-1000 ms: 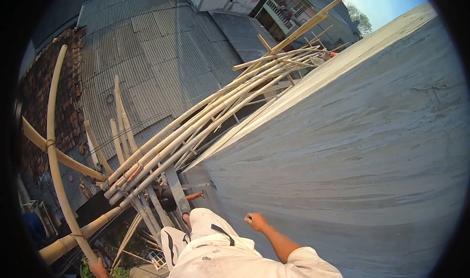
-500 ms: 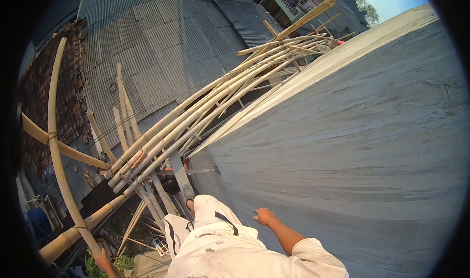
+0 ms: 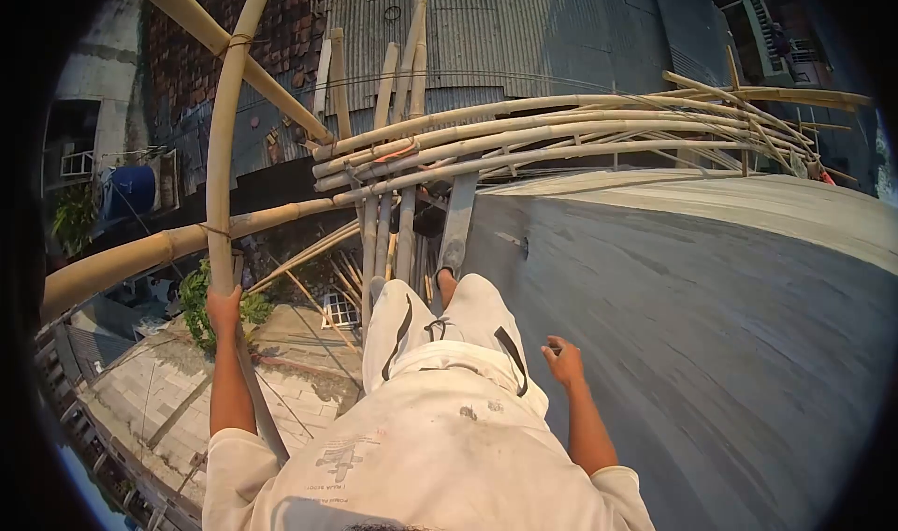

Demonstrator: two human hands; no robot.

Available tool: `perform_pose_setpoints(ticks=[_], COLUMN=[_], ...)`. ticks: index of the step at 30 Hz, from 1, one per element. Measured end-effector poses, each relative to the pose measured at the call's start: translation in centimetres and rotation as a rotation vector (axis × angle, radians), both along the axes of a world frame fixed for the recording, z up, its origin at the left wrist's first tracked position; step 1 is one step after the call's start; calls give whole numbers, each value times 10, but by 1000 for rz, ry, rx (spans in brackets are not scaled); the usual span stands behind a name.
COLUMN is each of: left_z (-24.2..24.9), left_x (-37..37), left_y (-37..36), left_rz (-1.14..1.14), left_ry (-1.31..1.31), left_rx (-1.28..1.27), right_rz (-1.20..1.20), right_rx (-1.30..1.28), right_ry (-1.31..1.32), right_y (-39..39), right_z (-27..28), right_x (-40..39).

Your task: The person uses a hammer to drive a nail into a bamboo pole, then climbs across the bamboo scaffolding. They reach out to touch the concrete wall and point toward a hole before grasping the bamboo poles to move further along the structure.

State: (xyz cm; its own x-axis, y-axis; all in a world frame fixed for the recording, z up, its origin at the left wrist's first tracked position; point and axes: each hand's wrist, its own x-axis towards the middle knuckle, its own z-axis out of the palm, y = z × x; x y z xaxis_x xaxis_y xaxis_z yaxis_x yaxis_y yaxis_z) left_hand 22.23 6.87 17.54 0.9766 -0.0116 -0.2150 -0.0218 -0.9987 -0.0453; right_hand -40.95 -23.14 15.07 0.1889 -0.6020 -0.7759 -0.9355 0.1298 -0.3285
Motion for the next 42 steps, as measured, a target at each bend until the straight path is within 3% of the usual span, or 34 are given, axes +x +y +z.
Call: perform_pose_setpoints(ticks=[29, 33, 37, 39, 42], left_z=[1, -3, -9, 2, -34], left_x=[3, 3, 4, -1, 15], left_y=[2, 8, 12, 4, 29], left_rz=[25, 0, -16, -1, -73], left_ry=[32, 25, -6, 23, -9], left_rx=[-30, -23, -45, -67, -142], right_rz=[102, 99, -4, -7, -59], right_rx=[-110, -153, -359, -618, -953], right_ry=[-48, -17, -29, -27, -41], right_y=[-61, -72, -96, -114, -137], right_z=[-9, 12, 44, 65, 132], right_x=[11, 19, 21, 16, 25])
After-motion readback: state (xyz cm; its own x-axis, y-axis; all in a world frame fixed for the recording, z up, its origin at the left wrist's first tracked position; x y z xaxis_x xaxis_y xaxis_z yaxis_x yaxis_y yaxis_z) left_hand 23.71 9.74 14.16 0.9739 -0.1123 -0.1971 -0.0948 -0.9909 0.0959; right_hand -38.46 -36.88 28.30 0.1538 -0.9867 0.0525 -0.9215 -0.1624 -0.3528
